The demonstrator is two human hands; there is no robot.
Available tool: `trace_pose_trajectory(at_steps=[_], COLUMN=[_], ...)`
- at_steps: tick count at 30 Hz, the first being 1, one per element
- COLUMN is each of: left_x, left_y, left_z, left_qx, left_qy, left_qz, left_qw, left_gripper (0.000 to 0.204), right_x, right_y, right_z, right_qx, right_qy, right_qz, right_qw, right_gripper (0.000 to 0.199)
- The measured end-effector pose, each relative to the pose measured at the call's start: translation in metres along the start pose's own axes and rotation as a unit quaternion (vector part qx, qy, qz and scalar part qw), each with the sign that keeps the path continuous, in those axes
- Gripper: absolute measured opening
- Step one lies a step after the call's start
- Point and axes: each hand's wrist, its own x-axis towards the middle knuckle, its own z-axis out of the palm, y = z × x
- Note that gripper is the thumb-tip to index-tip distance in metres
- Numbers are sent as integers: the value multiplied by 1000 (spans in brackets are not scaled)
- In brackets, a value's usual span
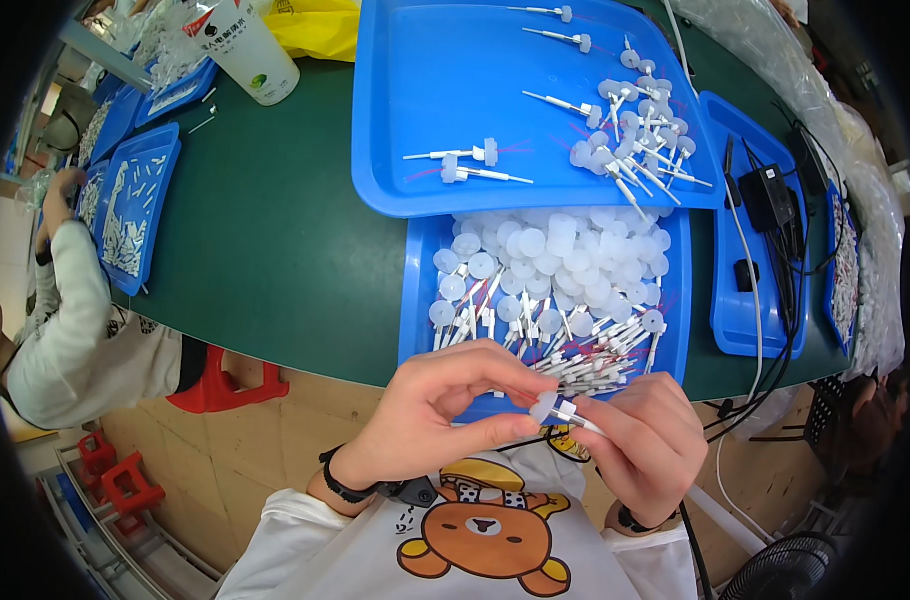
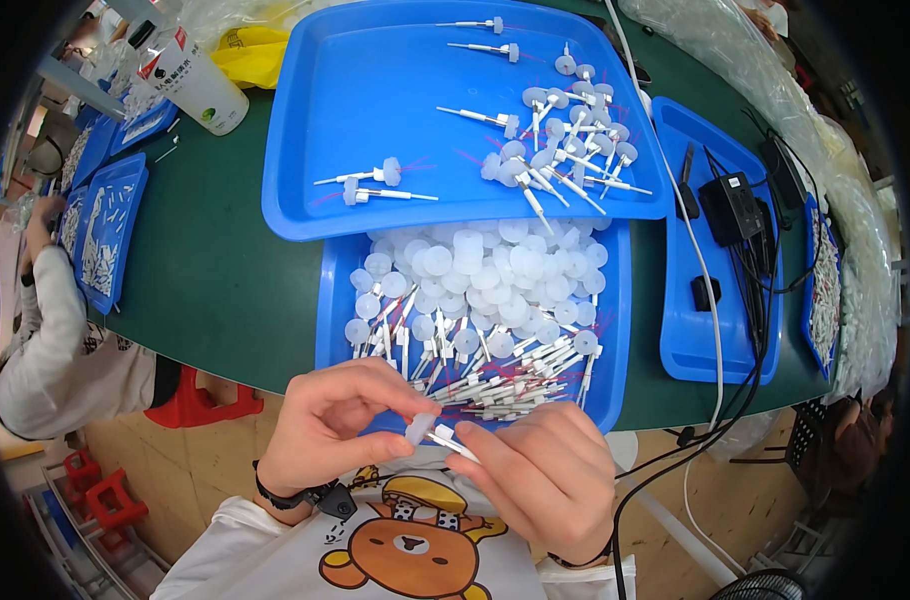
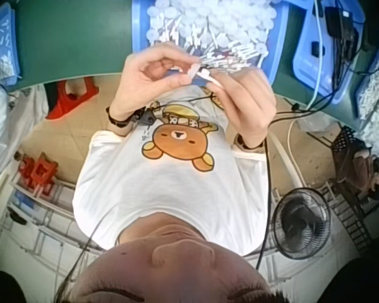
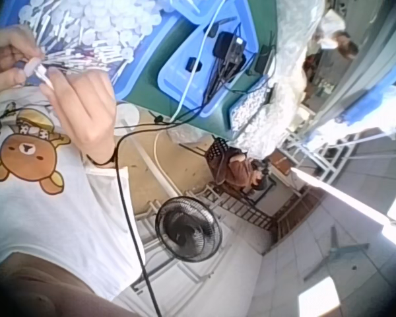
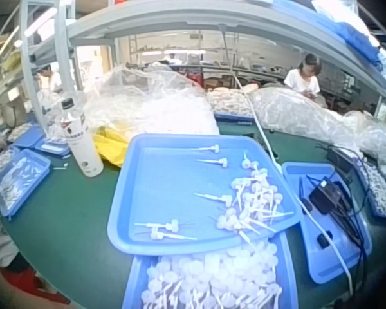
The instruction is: The person repeatedly picks small white plastic caps and thin white rods from blue trays, presses the caps onto the rod ends, and places the assembled units into a tray. The process continues throughout the clip with consistent hand motions.
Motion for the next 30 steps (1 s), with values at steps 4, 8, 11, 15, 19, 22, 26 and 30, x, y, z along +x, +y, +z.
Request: trace_pose_trajectory(at_steps=[4, 8, 11, 15, 19, 22, 26, 30], left_x=[-2, -2, -1, 0, -1, -2, -3, -2], left_y=[4, 2, 7, 4, 1, -1, 4, 3], left_z=[1, -2, -3, -5, -5, -3, 0, -1], left_qx=[23, 32, 137, 189, 218, 230, 235, 262], left_qy=[7, 2, -2, -30, -34, -27, -11, -6], left_qz=[-4, 15, 40, 87, 119, 126, 98, 107], left_qw=[1000, 999, 990, 978, 968, 965, 967, 959], left_gripper=[33, 33, 32, 28, 29, 29, 29, 27], right_x=[-2, -5, -6, -10, -10, -10, -10, -7], right_y=[1, 1, 0, -6, -16, -18, -18, -19], right_z=[1, 5, 5, 4, 1, 0, 4, 7], right_qx=[26, 67, 99, 203, 308, 343, 397, 392], right_qy=[-10, -10, -24, -36, -47, -51, -52, -54], right_qz=[8, 35, 67, 181, 330, 378, 417, 439], right_qw=[1000, 997, 993, 962, 891, 858, 816, 807], right_gripper=[25, 20, 16, 10, 17, 22, 27, 29])
